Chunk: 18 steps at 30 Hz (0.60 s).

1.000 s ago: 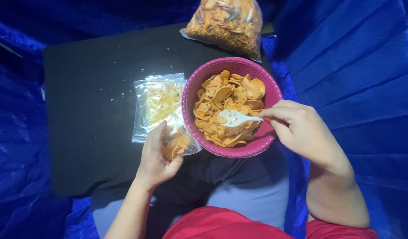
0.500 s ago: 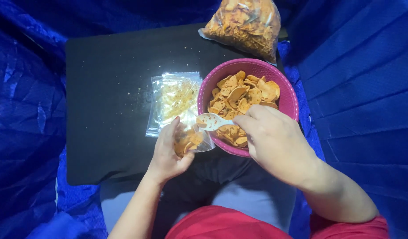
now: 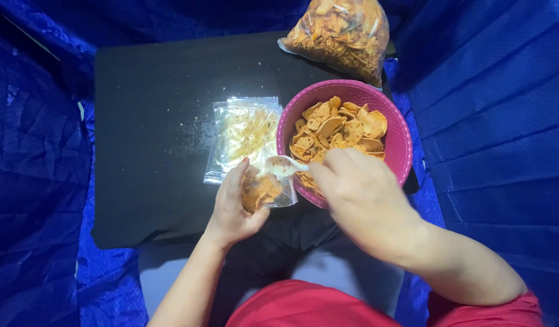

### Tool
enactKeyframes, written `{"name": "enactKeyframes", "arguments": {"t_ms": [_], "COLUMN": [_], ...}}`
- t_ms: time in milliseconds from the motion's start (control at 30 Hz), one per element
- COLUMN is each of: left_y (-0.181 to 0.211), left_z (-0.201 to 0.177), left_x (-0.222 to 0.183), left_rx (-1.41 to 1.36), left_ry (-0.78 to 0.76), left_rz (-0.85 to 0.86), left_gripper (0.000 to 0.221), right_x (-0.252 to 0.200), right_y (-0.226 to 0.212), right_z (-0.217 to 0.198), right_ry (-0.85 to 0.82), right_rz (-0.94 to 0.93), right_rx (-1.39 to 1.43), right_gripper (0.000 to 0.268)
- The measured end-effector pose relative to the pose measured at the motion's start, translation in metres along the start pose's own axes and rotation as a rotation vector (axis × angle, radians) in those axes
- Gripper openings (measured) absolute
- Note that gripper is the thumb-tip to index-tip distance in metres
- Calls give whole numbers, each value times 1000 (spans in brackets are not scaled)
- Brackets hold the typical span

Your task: Scooping chips from a bowl into small plastic bags using a spoon for packaging.

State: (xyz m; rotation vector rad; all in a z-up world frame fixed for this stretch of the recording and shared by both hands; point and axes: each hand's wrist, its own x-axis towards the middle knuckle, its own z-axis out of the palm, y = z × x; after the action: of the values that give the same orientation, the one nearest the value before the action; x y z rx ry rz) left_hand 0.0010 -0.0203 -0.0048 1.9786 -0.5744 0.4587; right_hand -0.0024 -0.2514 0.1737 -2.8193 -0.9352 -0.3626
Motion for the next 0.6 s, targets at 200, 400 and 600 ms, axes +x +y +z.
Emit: {"name": "enactKeyframes", "arguments": {"t_ms": [200, 400, 600], "left_y": [-6, -3, -2], "left_z": [1, 0, 2], "left_x": [-3, -1, -1], "left_rx": [-8, -7, 11], "left_ry": [-16, -45, -23], "left_rz": [5, -43, -7], "left_gripper": [98, 97, 98], "right_x": [-26, -47, -53], "right_y": [43, 73, 86], "right_z": [-29, -22, -1], "right_ry": [-133, -119, -130], "right_rz": [141, 148, 184], "right_rx": [-220, -216, -200], "right_gripper": [50, 24, 33]}}
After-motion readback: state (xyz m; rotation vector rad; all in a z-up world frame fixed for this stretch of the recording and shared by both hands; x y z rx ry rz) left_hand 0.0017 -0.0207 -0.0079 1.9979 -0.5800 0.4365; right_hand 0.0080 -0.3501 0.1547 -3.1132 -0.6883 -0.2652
